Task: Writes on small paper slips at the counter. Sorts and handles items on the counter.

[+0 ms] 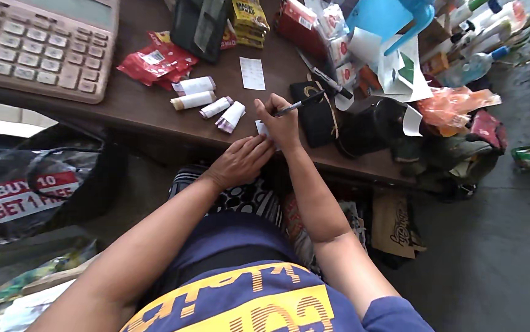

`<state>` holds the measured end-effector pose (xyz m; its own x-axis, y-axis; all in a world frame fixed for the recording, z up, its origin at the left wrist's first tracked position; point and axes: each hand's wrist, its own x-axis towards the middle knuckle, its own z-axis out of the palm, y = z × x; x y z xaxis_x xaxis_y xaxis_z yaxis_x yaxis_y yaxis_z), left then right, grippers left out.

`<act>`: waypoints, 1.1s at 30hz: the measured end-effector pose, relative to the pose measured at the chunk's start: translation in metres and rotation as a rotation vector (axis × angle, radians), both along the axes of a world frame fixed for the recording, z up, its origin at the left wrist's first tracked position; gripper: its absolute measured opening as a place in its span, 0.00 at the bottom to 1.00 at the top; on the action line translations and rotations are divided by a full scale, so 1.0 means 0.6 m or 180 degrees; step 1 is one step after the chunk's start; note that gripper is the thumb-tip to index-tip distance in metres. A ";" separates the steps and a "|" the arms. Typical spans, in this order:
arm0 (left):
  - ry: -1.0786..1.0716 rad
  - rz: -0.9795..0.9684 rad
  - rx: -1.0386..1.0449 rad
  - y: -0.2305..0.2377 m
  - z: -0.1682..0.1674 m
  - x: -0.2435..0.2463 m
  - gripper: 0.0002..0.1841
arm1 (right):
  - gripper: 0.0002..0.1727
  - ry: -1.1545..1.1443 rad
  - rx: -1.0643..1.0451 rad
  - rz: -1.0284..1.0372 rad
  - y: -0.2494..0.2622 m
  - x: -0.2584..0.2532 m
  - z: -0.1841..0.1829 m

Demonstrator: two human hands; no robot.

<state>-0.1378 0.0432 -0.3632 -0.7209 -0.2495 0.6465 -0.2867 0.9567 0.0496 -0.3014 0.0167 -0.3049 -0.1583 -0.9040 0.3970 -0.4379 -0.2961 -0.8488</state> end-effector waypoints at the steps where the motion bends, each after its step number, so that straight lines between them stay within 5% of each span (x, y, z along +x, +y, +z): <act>1: 0.0008 0.0003 0.0004 0.000 -0.001 0.000 0.21 | 0.19 -0.0016 -0.0022 0.0004 -0.001 0.000 -0.001; 33: -0.0012 0.0037 -0.0071 -0.002 -0.004 0.000 0.21 | 0.20 0.0183 -0.0155 -0.0191 -0.005 0.002 -0.009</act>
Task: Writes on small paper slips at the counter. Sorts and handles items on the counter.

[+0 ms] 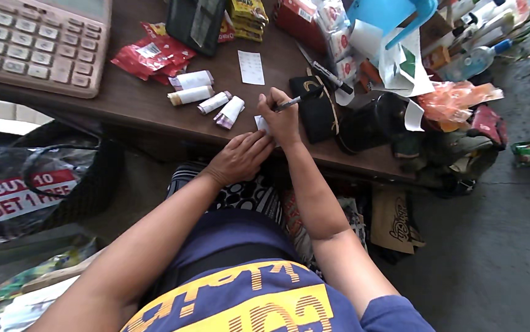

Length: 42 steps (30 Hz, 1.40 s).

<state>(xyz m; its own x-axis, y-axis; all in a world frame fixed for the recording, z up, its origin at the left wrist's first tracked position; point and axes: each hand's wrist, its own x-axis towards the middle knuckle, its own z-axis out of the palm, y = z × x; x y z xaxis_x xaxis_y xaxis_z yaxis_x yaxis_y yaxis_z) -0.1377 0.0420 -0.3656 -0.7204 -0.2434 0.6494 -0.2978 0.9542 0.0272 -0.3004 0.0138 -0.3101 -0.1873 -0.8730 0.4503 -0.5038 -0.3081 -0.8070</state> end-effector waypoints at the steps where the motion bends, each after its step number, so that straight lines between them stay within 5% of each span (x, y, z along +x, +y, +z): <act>1: 0.0009 -0.0014 0.0003 0.000 0.000 0.000 0.21 | 0.20 0.0023 -0.0018 -0.0006 0.000 0.000 0.000; 31: 0.0070 -0.0021 -0.0008 -0.001 -0.004 -0.002 0.21 | 0.18 0.0130 -0.0107 0.0125 0.006 0.002 0.005; 37: -0.0042 -0.0020 -0.0119 -0.002 -0.008 0.001 0.22 | 0.17 -0.0743 -0.0040 -0.0025 0.007 -0.012 0.009; 42: -0.0036 -0.0014 -0.0112 0.001 -0.006 0.001 0.23 | 0.17 -0.0588 0.0286 -0.0076 0.026 -0.024 0.013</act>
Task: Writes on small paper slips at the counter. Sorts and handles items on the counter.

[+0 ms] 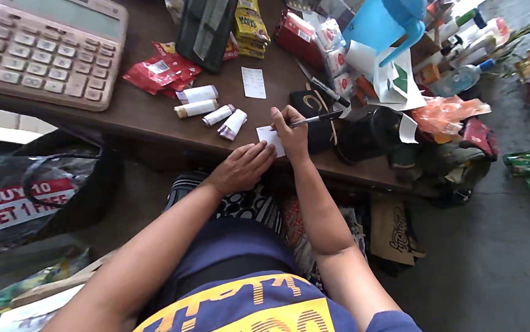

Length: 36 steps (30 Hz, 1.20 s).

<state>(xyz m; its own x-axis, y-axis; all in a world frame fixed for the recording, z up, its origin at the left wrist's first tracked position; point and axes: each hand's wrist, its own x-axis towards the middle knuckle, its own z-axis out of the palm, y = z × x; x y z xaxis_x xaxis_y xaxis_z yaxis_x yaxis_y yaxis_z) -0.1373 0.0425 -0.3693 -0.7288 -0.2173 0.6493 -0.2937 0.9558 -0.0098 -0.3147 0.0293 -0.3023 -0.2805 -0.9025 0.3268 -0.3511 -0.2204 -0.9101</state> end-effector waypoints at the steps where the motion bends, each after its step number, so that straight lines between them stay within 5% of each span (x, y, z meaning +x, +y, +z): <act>1: -0.0014 0.0007 0.0002 0.000 0.001 0.000 0.23 | 0.18 0.0035 0.0013 -0.0034 0.001 -0.005 0.000; 36: 0.0035 0.0127 0.0148 0.007 0.003 -0.004 0.22 | 0.17 0.0710 -0.0101 -0.0052 -0.007 -0.019 -0.005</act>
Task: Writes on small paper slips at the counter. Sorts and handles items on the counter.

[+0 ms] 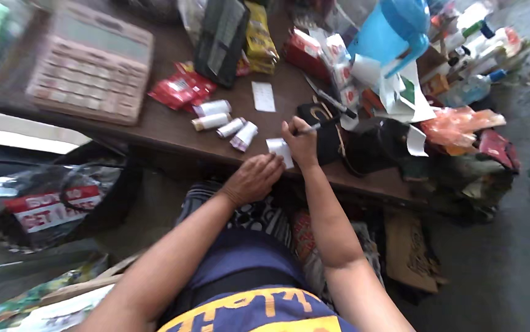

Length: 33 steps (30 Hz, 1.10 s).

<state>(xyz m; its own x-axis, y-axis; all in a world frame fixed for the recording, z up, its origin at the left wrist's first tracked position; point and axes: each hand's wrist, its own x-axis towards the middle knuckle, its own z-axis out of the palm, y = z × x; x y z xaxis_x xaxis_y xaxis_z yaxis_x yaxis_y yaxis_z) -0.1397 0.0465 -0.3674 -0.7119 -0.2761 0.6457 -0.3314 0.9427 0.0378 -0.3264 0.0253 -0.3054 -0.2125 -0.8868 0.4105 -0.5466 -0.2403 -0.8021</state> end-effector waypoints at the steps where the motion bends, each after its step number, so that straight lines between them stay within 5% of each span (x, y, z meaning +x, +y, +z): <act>1: -0.0030 0.0063 0.0011 -0.001 0.003 0.003 0.21 | 0.17 0.0012 0.0022 0.0018 0.001 0.003 0.003; 23: -0.0238 0.0241 0.0019 0.008 0.025 0.009 0.27 | 0.18 -0.0471 0.0029 -0.0187 -0.006 0.010 0.009; 33: -0.0245 0.0321 0.0067 0.020 0.009 0.018 0.37 | 0.18 -0.0457 0.0003 -0.0106 -0.003 0.012 0.004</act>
<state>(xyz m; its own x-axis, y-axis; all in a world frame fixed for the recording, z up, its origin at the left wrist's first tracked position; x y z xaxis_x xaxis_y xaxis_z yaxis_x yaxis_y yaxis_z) -0.1291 0.0586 -0.3617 -0.7271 -0.3619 0.5834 -0.4272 0.9037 0.0281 -0.3192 0.0233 -0.3031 -0.2983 -0.8786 0.3729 -0.4339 -0.2232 -0.8729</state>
